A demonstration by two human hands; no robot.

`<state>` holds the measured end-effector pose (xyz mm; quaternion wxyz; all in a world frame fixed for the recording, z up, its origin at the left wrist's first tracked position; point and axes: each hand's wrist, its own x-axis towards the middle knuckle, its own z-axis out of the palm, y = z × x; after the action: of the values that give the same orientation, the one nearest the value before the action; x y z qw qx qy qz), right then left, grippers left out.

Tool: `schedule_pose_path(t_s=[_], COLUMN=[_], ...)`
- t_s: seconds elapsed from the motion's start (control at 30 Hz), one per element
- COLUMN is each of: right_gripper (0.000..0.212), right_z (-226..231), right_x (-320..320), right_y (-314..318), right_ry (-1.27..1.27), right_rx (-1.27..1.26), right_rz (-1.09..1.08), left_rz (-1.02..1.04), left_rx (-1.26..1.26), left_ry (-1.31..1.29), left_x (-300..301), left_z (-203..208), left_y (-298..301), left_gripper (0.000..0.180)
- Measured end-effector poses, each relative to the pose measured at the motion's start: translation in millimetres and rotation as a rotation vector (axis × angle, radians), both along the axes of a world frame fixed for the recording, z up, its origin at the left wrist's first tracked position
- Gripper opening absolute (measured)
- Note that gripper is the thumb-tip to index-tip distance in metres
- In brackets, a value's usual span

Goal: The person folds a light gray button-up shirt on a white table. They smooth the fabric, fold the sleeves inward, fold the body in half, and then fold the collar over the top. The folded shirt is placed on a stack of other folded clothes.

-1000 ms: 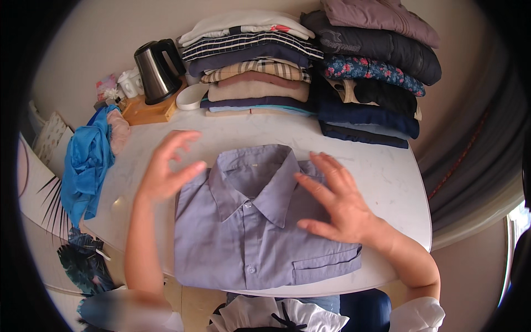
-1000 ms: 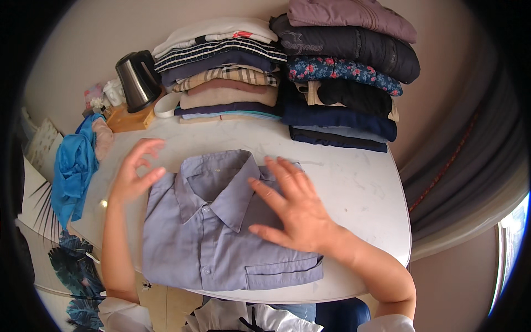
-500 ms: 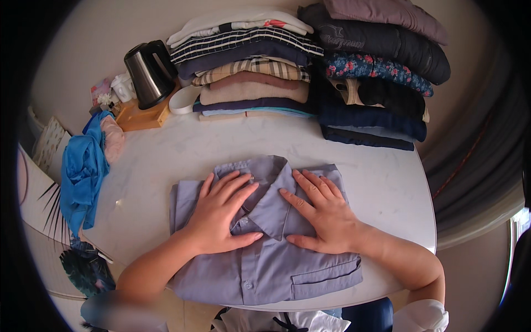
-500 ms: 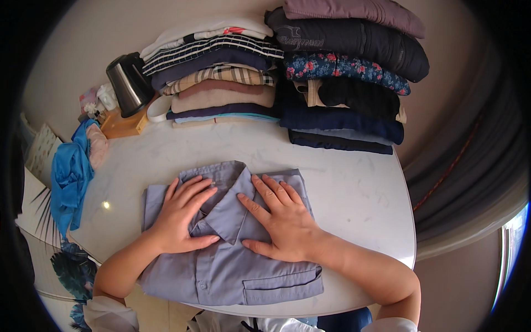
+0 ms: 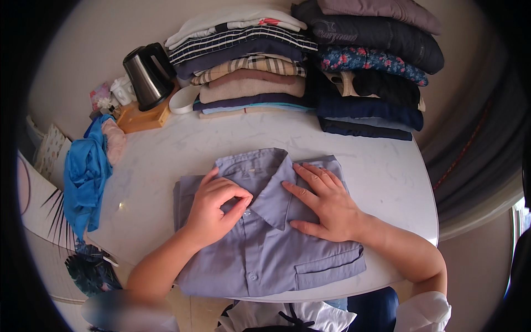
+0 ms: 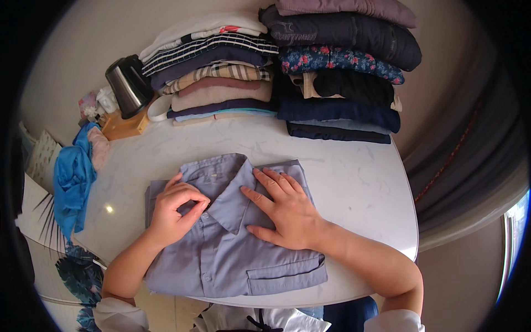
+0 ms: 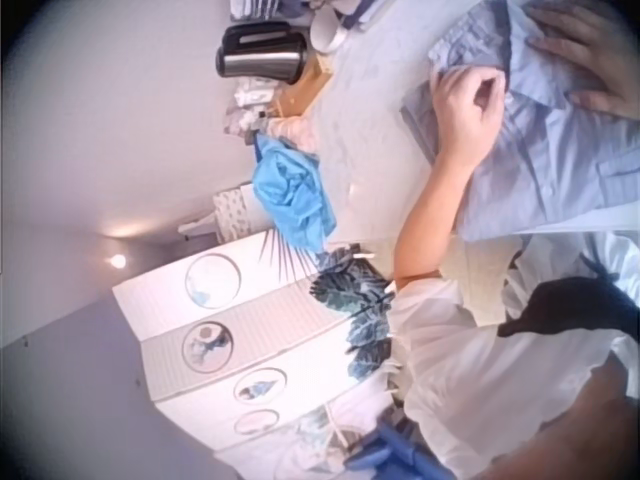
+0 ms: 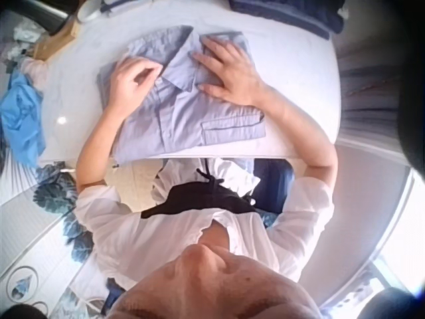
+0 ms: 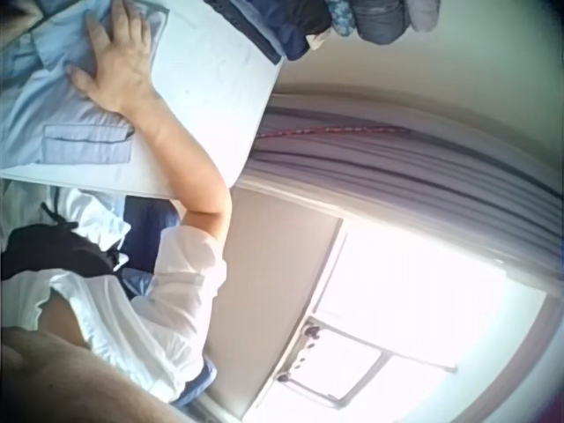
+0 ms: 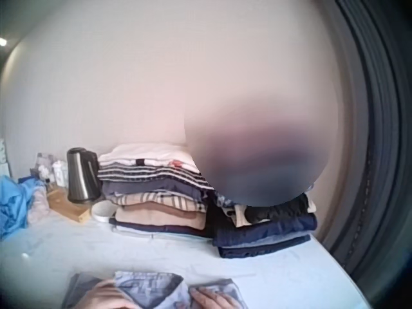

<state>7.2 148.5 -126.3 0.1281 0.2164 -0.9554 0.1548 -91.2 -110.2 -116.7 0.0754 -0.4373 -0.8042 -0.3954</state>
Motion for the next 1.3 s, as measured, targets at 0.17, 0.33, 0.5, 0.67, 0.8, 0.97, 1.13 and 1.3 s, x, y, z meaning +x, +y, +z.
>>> schedule_pose_path(t_s=[0.17, 0.33, 0.5, 0.67, 0.8, 0.97, 1.13, 1.3], right_gripper=[0.067, 0.065, 0.064, 0.064, 0.065, 0.064, 0.063, 0.063], right_z=[0.0, -1.1, -0.5, 0.1, -1.4, 0.2, 1.6, 1.8], right_x=[0.3, 0.9, 2.4, 2.5, 2.3, 1.6, 3.4, 1.3], right_y=[0.5, 0.1, -0.3, -0.2, 1.7, -1.0, 1.3, -1.2], right_ry=[0.02, 0.027, 0.002, 0.005, 0.013, 0.02, 0.013, 0.015], right_rx=[-0.018, -0.029, -0.034, -0.031, -0.035, -0.032, -0.026, -0.029], right_rz=[0.003, 0.005, -0.004, 0.001, 0.007, 0.009, 0.003, 0.005], left_rz=[0.019, 0.066, 0.008, -0.067, -0.023, 0.065, -0.015, 0.082], left_rx=[-0.062, -0.022, 0.035, -0.086, 0.027, 0.218, 0.075, -0.055], left_ry=[-0.105, -0.133, -0.191, -0.021, -0.097, 0.054, 0.352, 0.293], left_x=[-1.6, -1.0, 0.9, -3.1, 2.8, 5.1, 19.1, 7.8], left_z=[0.4, -0.1, 2.0, -0.9, -0.1, 2.9, 17.0, -10.1], left_y=[4.6, 6.1, 5.2, -2.1, 1.8, -3.0, 2.4, 2.5], left_gripper=[0.007, 0.011, 0.016, 0.017, 0.02, 0.025, 0.009, 0.027])
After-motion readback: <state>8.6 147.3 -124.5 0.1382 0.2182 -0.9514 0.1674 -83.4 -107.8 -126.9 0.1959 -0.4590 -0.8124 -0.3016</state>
